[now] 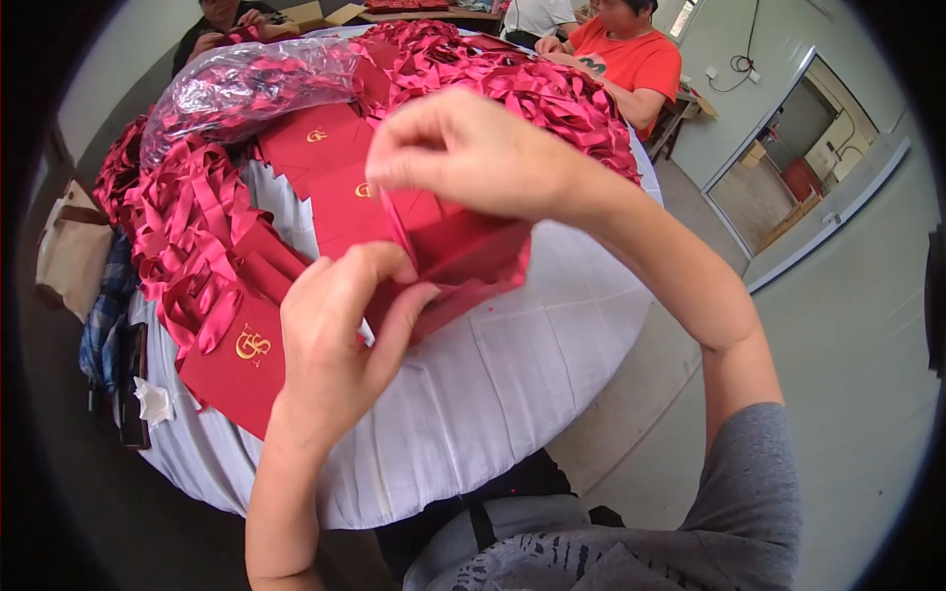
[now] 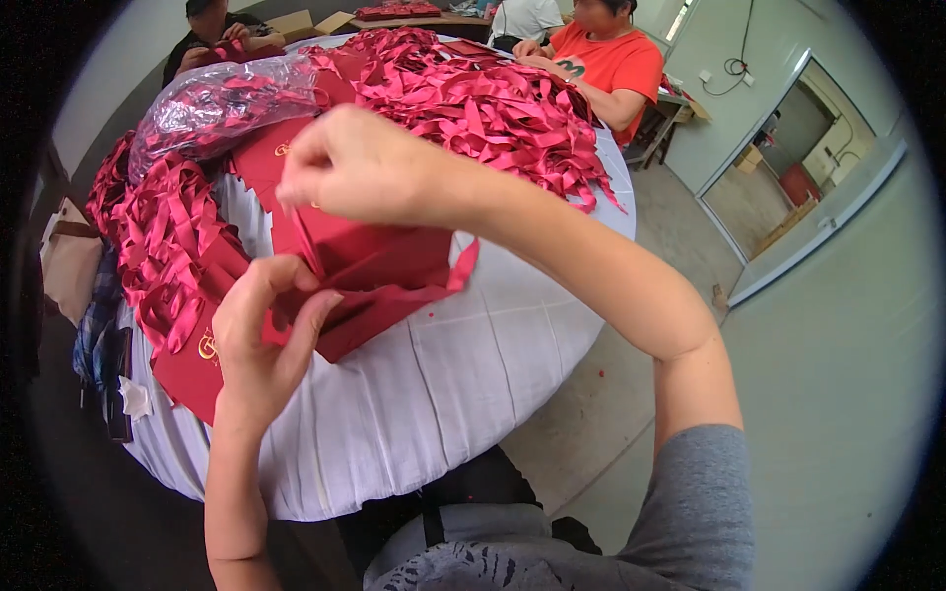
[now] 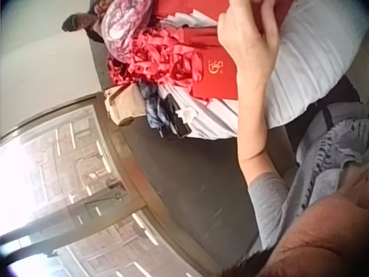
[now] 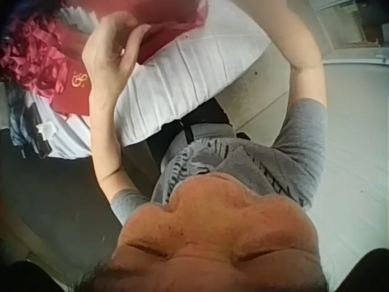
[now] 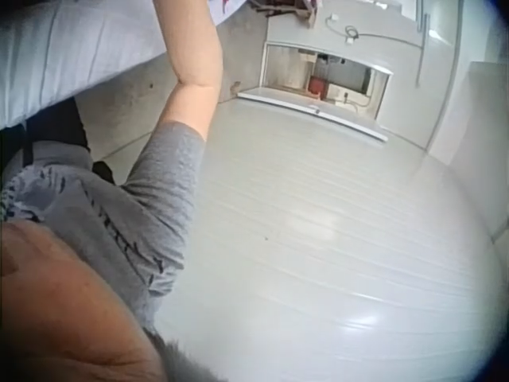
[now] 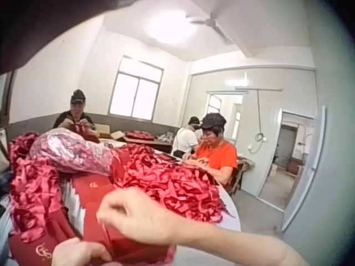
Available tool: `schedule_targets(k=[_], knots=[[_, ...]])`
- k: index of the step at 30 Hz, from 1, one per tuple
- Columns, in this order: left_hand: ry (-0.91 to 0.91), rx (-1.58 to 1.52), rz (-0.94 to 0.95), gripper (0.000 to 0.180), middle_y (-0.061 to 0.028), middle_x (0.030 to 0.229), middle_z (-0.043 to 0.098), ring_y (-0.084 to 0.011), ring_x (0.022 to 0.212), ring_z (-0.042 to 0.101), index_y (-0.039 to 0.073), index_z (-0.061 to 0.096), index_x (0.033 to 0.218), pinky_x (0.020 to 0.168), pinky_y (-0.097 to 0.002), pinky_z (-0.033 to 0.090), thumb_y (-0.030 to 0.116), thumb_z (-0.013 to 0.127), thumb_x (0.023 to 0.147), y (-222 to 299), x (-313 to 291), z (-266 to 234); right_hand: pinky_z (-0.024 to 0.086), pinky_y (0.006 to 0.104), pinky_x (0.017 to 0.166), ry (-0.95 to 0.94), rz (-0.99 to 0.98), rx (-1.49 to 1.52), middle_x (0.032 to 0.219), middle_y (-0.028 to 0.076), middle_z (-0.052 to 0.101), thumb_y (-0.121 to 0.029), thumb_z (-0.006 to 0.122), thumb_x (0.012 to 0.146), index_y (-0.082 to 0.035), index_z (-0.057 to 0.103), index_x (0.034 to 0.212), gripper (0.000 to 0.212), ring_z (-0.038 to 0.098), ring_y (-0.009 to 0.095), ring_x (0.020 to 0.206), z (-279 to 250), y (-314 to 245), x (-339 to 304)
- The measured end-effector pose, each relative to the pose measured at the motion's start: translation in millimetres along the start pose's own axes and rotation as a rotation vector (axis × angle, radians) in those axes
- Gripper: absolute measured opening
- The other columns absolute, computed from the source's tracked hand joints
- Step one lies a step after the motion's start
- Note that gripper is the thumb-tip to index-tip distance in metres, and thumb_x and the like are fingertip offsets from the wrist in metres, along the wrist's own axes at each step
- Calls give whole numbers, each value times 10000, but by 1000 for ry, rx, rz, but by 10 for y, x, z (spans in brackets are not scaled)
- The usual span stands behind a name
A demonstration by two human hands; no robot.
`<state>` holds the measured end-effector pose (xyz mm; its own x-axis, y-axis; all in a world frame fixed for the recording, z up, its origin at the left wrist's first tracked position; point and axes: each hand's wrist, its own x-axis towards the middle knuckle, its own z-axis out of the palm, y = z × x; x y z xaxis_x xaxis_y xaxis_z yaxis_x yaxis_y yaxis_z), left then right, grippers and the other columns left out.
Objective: The person threads pink ribbons into red paper bags by hand to create handles.
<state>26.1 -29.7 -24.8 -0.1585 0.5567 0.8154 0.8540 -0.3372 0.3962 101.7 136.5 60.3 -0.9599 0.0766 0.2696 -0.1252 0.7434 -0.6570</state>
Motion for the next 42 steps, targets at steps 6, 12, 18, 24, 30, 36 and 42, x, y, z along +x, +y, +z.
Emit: schedule_targets(k=[6, 12, 18, 24, 30, 36, 42], knots=[[37, 24, -4, 245, -72, 749, 589, -211, 591, 527, 18, 559, 855, 551, -305, 394, -23, 730, 685, -8, 16, 24, 390, 202, 528, 111, 2, 86, 713, -13, 622, -216, 636, 861, -11, 688, 855, 211, 490, 34, 595, -71, -63, 205], [38, 13, -69, 250, -66, 754, 592, -193, 591, 528, 14, 563, 861, 545, -295, 410, -33, 737, 686, -27, 5, 54, 445, 272, 561, 267, -15, 244, 638, 75, 638, -190, 682, 783, 6, 702, 755, 199, 563, 99, 604, 22, 62, 477], [66, 5, -97, 242, -49, 750, 590, -151, 561, 508, 15, 561, 878, 478, -266, 385, -25, 735, 712, -76, -7, 14, 447, 298, 543, 648, -227, -20, 629, 112, 609, -214, 669, 824, 23, 645, 743, 252, 575, 149, 559, 90, 65, 161], [65, 20, -81, 241, -57, 752, 594, -155, 573, 533, 15, 557, 894, 487, -262, 401, -24, 724, 725, -125, -2, -5, 418, 321, 465, 453, -44, -159, 609, 82, 549, -270, 748, 767, -31, 606, 695, 287, 543, 202, 492, 521, 45, -677], [74, 6, -85, 215, -48, 755, 587, -116, 614, 559, 8, 557, 905, 503, -226, 408, -41, 704, 756, -127, 14, 31, 461, 269, 647, 323, -62, 123, 865, 76, 569, -58, 714, 778, 18, 610, 813, 133, 567, 149, 746, 717, 277, -920], [41, 9, -131, 220, -53, 811, 594, -99, 649, 571, -9, 568, 923, 519, -215, 420, -38, 711, 758, -110, 3, 33, 432, 226, 677, 6, 338, 678, 764, -4, 586, -65, 580, 890, -15, 555, 922, 65, 549, 64, 721, 356, 306, -1359], [-139, 217, 21, 325, -86, 812, 645, -154, 633, 569, 3, 650, 1058, 582, -254, 450, -77, 675, 744, 2, 102, -2, 418, 206, 642, -19, 357, 655, 812, 2, 569, -61, 581, 890, 3, 567, 992, 121, 525, 57, 711, 200, 454, -1723]])
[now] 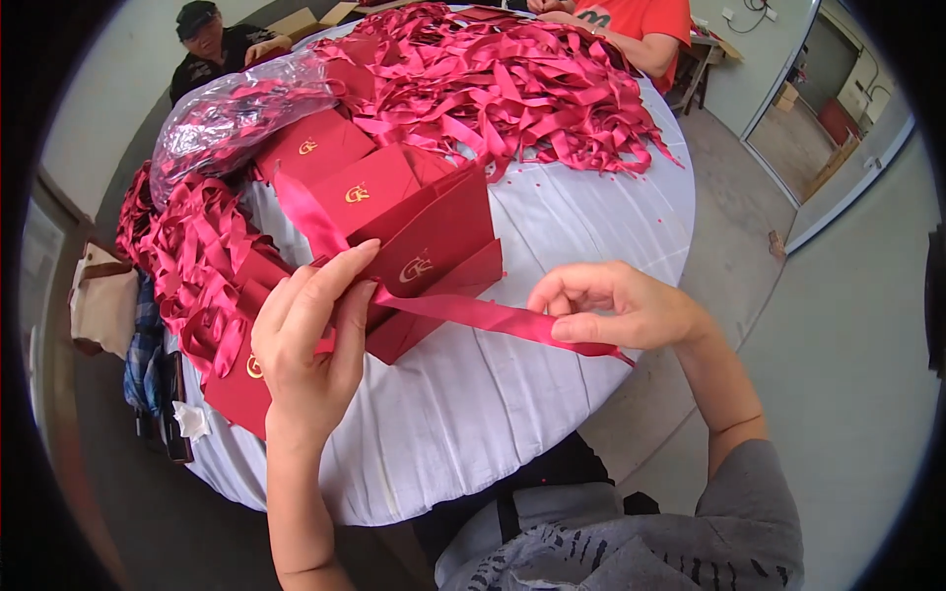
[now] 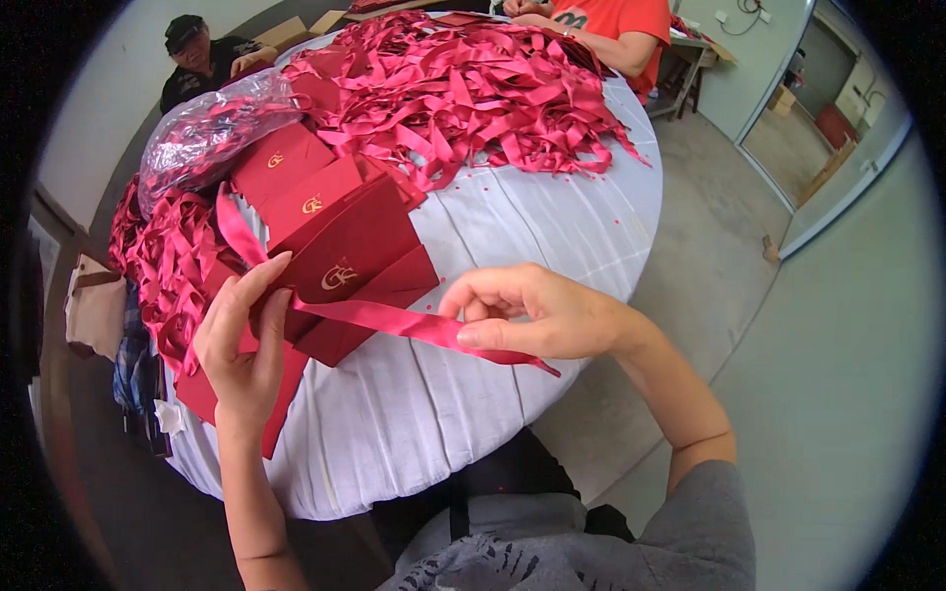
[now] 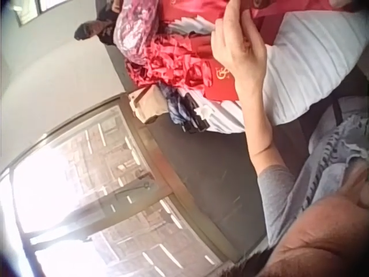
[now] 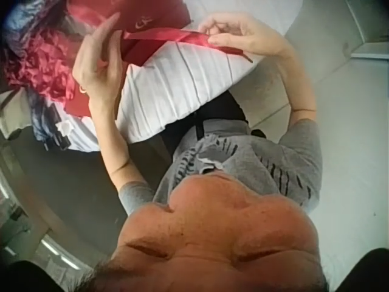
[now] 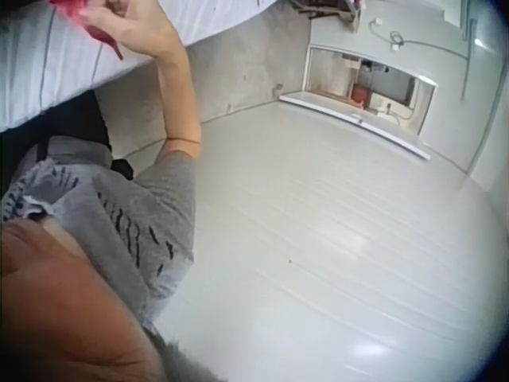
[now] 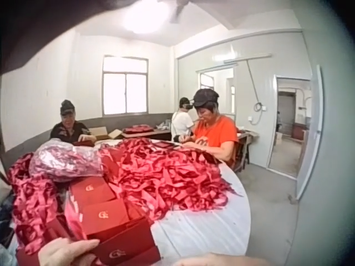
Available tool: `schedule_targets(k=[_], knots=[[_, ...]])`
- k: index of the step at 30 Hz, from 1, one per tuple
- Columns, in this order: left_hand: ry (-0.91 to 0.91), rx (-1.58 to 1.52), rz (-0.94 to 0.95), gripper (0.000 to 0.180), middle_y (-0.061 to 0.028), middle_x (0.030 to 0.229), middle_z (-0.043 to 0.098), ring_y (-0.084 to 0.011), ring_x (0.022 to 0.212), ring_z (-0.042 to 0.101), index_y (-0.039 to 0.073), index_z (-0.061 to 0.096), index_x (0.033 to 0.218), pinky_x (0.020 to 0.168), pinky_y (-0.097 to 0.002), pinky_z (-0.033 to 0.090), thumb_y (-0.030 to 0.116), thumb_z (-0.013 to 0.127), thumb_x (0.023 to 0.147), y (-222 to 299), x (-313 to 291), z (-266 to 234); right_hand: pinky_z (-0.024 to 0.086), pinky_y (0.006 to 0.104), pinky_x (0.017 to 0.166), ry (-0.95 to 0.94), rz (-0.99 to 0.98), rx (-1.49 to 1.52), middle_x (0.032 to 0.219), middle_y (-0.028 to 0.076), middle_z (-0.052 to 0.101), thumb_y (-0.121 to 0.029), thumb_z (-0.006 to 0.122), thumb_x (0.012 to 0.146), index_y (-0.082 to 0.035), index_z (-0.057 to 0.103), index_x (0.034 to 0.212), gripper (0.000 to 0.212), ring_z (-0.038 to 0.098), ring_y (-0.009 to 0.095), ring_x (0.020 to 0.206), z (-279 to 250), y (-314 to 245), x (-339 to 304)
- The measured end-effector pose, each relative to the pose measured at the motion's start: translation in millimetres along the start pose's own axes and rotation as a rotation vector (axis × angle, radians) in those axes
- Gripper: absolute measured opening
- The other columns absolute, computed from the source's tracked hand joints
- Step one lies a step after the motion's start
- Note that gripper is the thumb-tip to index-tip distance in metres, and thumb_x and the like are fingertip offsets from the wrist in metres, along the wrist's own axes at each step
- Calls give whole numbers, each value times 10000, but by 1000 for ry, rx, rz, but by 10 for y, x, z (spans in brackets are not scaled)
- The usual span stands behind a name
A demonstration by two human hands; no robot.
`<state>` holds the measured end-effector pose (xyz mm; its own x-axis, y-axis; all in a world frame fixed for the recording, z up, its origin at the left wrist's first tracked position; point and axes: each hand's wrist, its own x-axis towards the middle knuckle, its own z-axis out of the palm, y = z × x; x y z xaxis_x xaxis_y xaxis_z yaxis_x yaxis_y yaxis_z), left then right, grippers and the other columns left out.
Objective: The person threads pink ribbons into red paper bags by hand to create handles.
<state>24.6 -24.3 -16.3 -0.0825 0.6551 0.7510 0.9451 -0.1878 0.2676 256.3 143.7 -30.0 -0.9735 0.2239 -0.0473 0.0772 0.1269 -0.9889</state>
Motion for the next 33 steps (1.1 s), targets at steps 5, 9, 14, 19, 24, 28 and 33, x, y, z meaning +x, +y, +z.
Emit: schedule_targets(k=[5, 9, 14, 19, 24, 28, 33], knots=[[41, -19, -71, 278, -75, 740, 617, -177, 603, 539, 28, 664, 997, 556, -276, 413, -70, 678, 737, 107, 20, 44, 431, 219, 654, -9, -31, -119, 842, 9, 567, -82, 586, 900, 13, 570, 1008, 145, 528, 62, 733, -152, 266, -145], [13, 308, 9, 269, -58, 843, 596, -199, 747, 539, 55, 666, 974, 700, -327, 383, 18, 719, 713, 202, 55, -34, 447, 216, 648, 207, -3, -50, 815, 12, 569, -85, 577, 907, 5, 564, 963, 107, 534, 67, 702, -156, 316, -218], [-7, 542, 125, 284, -66, 959, 548, -252, 887, 497, 63, 649, 999, 792, -386, 365, 33, 695, 720, 293, 169, -59, 379, 178, 546, 400, -35, 1, 755, 2, 557, -49, 561, 889, -14, 557, 958, 77, 474, 30, 606, -136, 265, -310], [-197, 461, 25, 227, -107, 896, 541, -274, 869, 497, 28, 594, 1024, 790, -369, 389, -26, 563, 806, 395, 301, 40, 399, 184, 591, 502, -181, 108, 800, -7, 539, -36, 570, 893, -2, 561, 998, 111, 480, 31, 689, -122, 280, -305], [-173, 396, 31, 131, -117, 816, 539, -285, 800, 493, -1, 583, 949, 724, -381, 398, 14, 595, 819, 412, 427, 56, 413, 207, 605, 505, -320, 325, 853, 19, 563, -26, 588, 873, 6, 578, 1018, 149, 503, 67, 696, -136, 307, -256], [-219, 344, -77, 120, -118, 727, 494, -288, 717, 464, -10, 536, 819, 671, -395, 389, 65, 629, 813, 414, 537, 176, 442, 262, 715, 397, -541, 711, 922, 54, 598, -44, 596, 876, 6, 597, 1021, 153, 540, 130, 772, -111, 372, -190], [-196, 128, -162, 112, -176, 813, 598, -351, 762, 563, -31, 566, 924, 683, -399, 441, 7, 581, 819, 263, 524, 227, 449, 420, 955, 347, -739, 859, 1048, 150, 637, -50, 568, 891, 5, 587, 1055, 174, 588, 305, 1084, 126, 106, 53]])
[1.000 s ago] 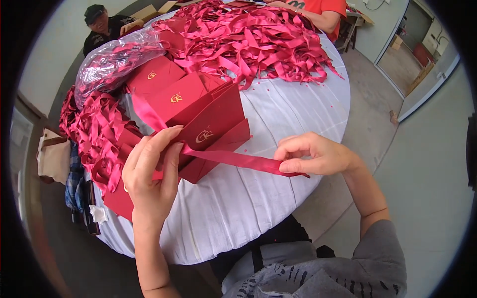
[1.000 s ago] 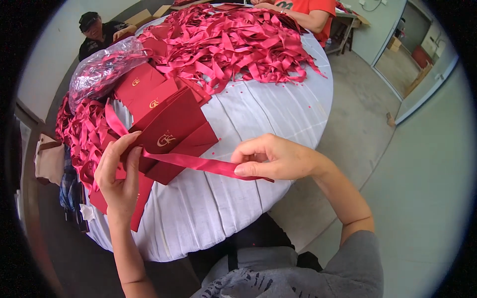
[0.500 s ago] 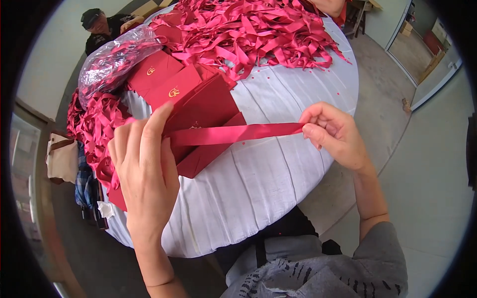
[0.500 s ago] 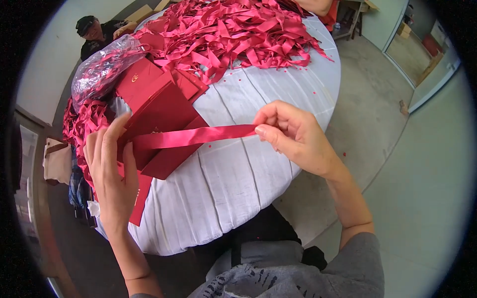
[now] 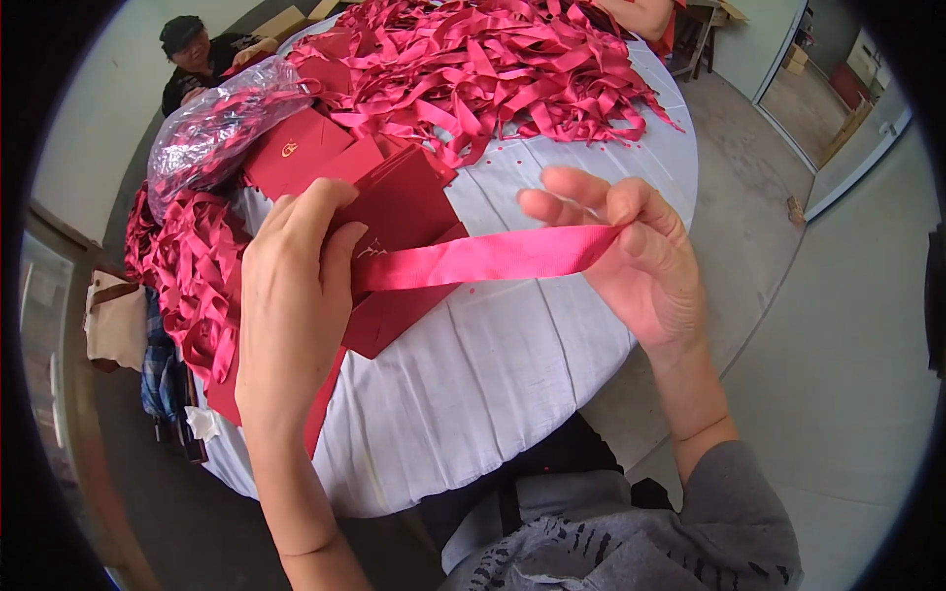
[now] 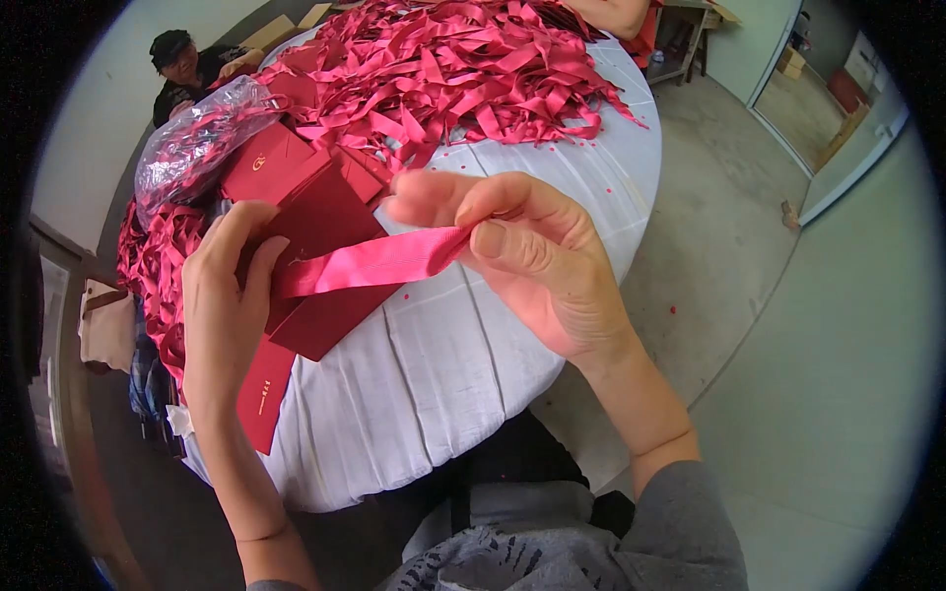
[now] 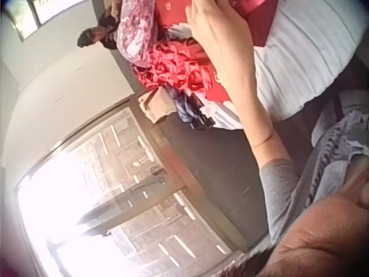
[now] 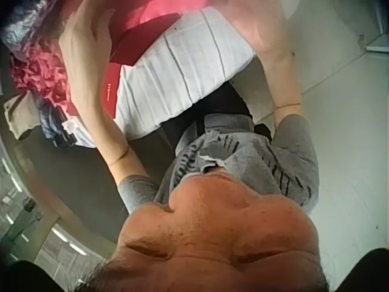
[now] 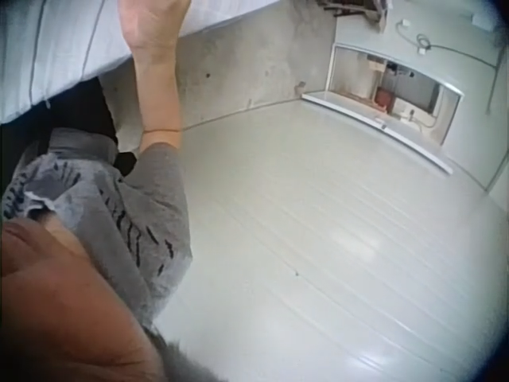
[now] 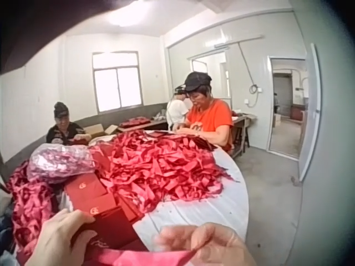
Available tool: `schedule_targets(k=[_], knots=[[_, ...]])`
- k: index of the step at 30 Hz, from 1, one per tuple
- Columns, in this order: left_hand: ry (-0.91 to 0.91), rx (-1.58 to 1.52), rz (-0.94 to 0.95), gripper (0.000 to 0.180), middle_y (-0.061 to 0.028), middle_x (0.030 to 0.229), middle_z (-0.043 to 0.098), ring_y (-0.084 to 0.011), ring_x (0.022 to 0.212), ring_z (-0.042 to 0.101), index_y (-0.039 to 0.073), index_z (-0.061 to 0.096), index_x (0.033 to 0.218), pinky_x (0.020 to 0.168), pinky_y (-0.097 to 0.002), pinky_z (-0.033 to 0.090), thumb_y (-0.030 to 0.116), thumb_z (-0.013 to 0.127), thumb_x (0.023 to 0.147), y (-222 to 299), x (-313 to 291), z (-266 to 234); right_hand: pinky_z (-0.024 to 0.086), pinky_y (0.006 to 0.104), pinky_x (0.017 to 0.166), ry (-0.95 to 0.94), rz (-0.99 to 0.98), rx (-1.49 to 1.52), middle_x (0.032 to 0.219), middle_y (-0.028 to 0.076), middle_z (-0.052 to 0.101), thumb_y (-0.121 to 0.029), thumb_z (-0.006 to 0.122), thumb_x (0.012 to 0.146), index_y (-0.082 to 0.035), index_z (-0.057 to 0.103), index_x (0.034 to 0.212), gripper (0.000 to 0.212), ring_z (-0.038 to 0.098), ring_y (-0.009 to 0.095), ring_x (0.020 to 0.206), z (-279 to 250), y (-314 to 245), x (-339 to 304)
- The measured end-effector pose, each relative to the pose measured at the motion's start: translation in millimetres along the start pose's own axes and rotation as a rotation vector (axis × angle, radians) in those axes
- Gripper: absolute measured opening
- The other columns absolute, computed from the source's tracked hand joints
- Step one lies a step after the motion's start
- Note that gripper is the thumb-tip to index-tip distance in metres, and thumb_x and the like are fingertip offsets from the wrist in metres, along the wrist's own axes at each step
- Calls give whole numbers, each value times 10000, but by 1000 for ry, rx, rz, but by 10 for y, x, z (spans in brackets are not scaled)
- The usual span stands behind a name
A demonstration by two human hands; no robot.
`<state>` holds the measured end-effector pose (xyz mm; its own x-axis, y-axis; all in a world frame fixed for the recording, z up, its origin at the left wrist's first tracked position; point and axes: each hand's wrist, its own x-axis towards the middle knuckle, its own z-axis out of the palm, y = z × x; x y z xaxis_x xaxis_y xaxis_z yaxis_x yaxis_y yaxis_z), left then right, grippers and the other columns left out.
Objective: The person threads pink ribbons into red paper bags by hand to create handles.
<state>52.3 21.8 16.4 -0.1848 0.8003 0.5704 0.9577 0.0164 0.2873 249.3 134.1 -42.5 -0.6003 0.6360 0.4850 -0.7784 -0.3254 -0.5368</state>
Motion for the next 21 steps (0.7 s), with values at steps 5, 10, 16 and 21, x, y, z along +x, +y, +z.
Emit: schedule_targets(k=[5, 10, 16, 21], knots=[[-38, -181, -50, 178, -205, 848, 632, -363, 778, 617, -35, 577, 985, 705, -376, 477, -33, 563, 807, -106, 47, -9, 491, 374, 770, -173, 256, -68, 756, 77, 592, -152, 574, 910, -10, 494, 1124, 269, 605, 209, 715, 137, 13, 160], [-36, -427, -76, 165, -193, 825, 640, -306, 752, 642, -59, 577, 965, 696, -330, 484, -57, 546, 803, -274, 31, 33, 508, 252, 618, -102, 512, -429, 785, 87, 630, -174, 561, 938, 54, 573, 1062, 260, 618, 136, 632, 212, 223, 340], [-95, -590, -153, 161, -159, 783, 634, -194, 715, 630, -76, 583, 963, 690, -288, 491, -57, 547, 807, -295, -18, -16, 483, 210, 502, -95, 483, -753, 705, 67, 633, -164, 584, 927, 38, 628, 926, 207, 590, 88, 540, 327, 430, 445], [-59, -571, -138, 160, -159, 776, 644, -204, 707, 649, -62, 597, 950, 671, -291, 499, -39, 579, 792, -249, -55, -19, 468, 218, 452, -1, 410, -773, 685, 71, 629, -144, 588, 920, 39, 616, 892, 188, 584, 86, 521, 378, 519, 417]])
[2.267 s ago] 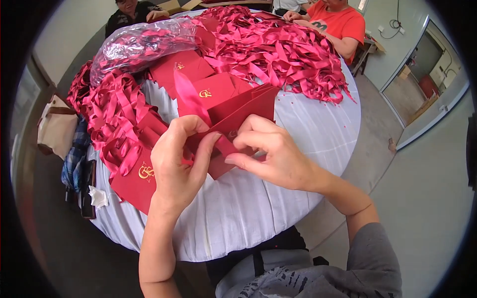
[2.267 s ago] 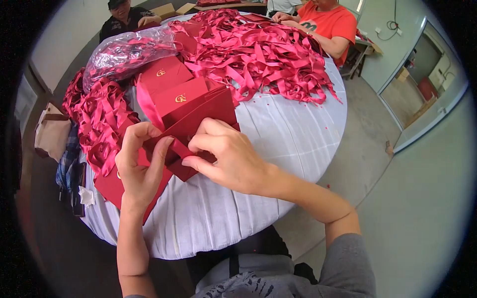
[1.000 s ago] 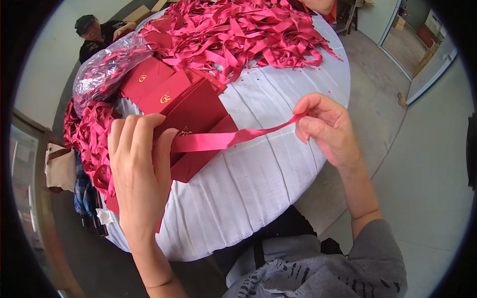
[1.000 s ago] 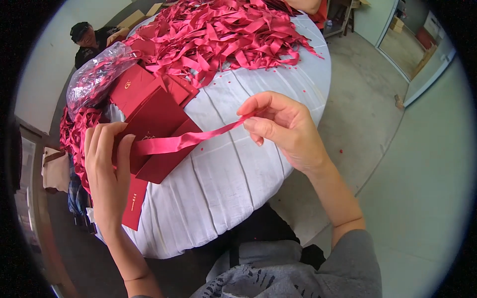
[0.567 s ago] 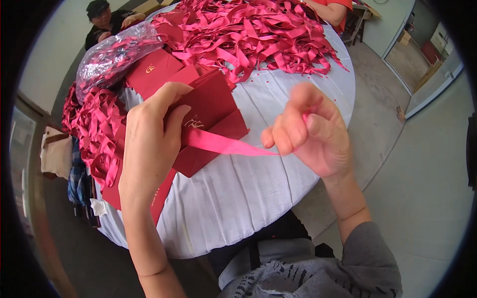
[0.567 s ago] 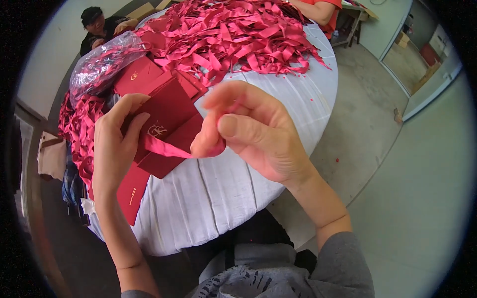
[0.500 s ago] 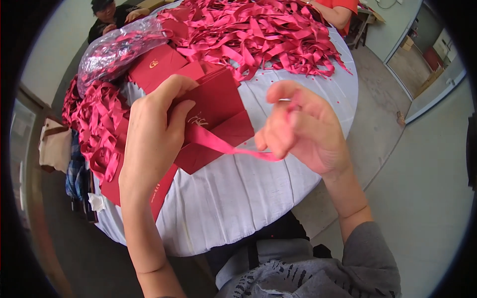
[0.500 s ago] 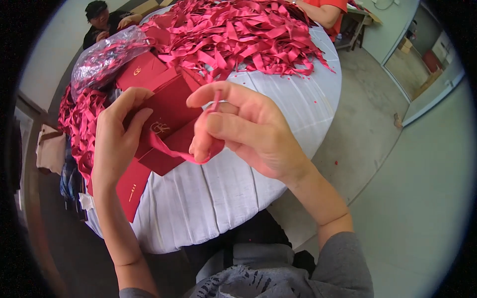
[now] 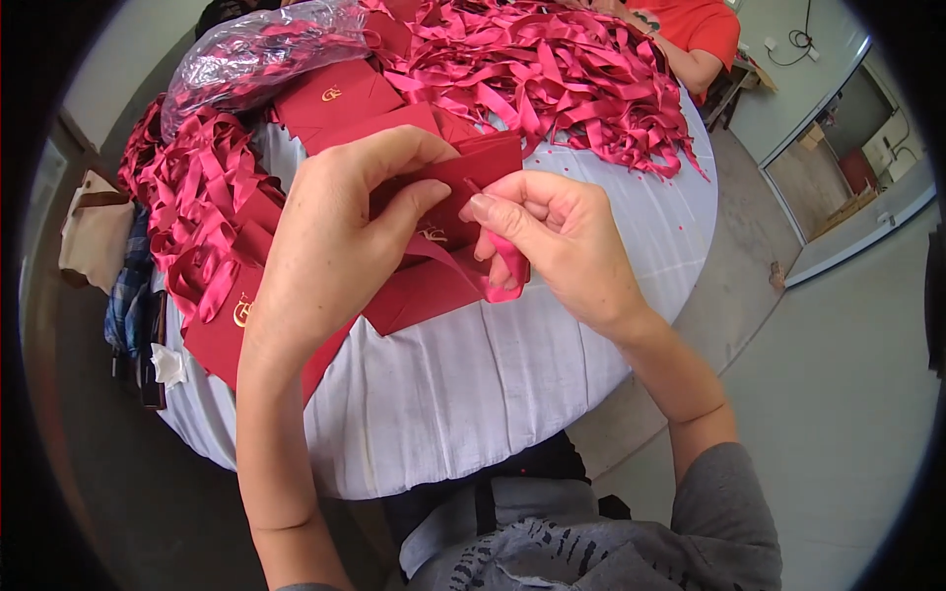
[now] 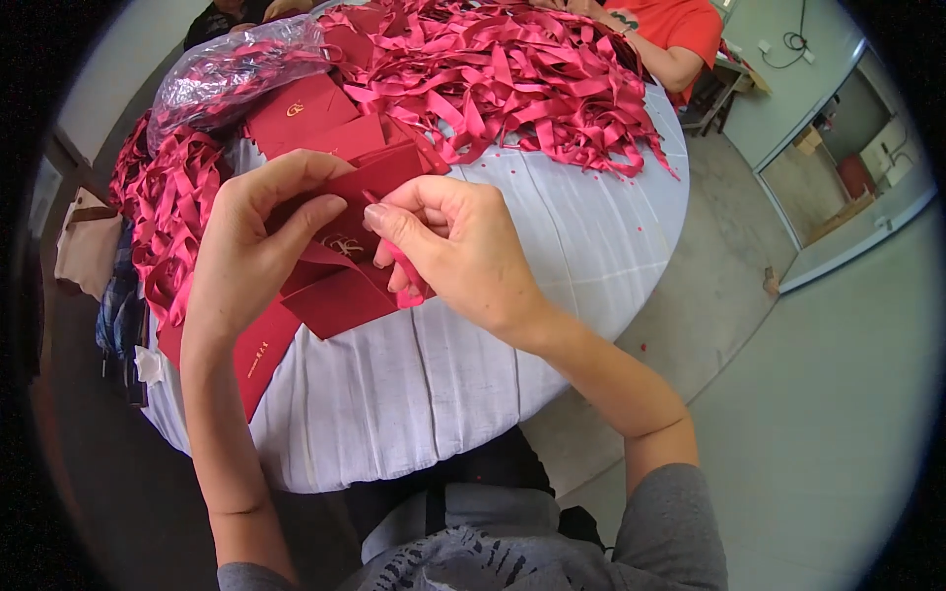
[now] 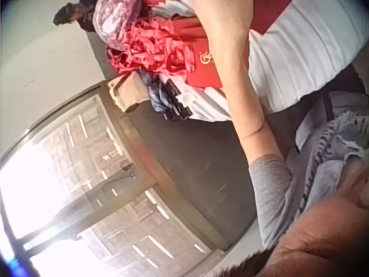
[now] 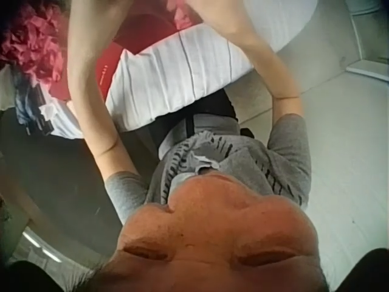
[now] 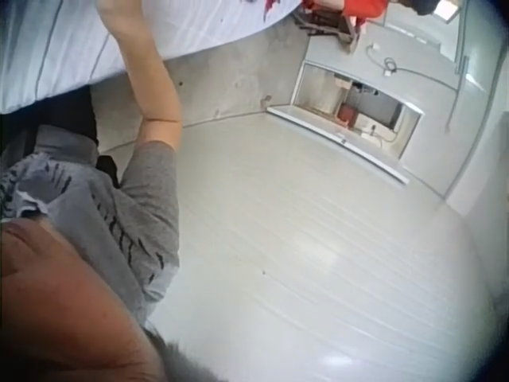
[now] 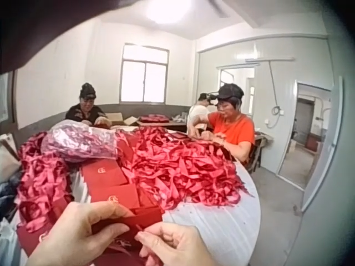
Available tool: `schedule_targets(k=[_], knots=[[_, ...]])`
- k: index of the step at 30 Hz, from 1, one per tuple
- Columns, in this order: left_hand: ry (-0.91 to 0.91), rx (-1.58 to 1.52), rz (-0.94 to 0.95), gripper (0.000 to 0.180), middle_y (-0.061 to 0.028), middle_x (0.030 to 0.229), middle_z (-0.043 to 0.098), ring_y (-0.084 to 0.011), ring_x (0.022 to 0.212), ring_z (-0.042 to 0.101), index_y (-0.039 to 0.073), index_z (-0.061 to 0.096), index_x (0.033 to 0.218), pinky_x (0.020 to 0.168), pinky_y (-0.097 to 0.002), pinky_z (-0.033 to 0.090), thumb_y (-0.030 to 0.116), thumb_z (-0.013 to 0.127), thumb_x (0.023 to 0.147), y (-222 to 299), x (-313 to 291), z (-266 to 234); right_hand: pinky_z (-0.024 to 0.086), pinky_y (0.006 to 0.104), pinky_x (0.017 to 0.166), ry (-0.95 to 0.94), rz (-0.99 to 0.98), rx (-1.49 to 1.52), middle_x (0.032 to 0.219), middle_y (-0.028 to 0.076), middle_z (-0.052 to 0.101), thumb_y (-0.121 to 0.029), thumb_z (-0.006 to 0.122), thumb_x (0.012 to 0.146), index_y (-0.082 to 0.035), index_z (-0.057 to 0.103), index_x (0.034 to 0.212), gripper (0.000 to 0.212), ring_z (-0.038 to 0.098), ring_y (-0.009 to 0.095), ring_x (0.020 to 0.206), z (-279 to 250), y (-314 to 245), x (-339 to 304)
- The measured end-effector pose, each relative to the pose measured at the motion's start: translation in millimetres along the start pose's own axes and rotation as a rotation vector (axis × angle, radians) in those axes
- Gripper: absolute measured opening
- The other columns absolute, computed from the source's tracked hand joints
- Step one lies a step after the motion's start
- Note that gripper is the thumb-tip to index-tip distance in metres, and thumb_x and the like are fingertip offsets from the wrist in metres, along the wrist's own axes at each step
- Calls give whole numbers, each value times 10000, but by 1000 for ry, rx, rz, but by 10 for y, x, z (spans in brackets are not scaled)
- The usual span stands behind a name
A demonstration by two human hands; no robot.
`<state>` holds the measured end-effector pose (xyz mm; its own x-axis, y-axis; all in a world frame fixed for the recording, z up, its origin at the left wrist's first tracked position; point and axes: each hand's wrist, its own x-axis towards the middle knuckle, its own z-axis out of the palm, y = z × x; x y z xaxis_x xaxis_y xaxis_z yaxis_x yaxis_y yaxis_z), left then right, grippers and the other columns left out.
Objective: The person threads pink ribbons into red paper bags by hand to create handles.
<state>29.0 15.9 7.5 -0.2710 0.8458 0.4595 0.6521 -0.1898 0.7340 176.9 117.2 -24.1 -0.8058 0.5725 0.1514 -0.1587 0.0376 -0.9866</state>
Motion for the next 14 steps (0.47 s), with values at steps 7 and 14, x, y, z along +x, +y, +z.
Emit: schedule_targets(k=[7, 14], knots=[[22, 132, -29, 140, -77, 825, 665, -99, 804, 633, -61, 611, 940, 740, -244, 498, -67, 604, 801, 106, -54, 36, 453, 221, 439, 100, 11, 35, 634, 65, 601, -111, 595, 908, 33, 581, 820, 169, 561, 88, 488, 103, -5, -59], [60, 235, 14, 156, -101, 784, 661, -138, 747, 660, -31, 629, 942, 699, -256, 511, -65, 608, 791, 158, -83, 78, 431, 224, 425, 154, -34, 9, 598, 55, 584, -124, 573, 919, 26, 576, 800, 191, 545, 84, 472, 133, 52, -89]])
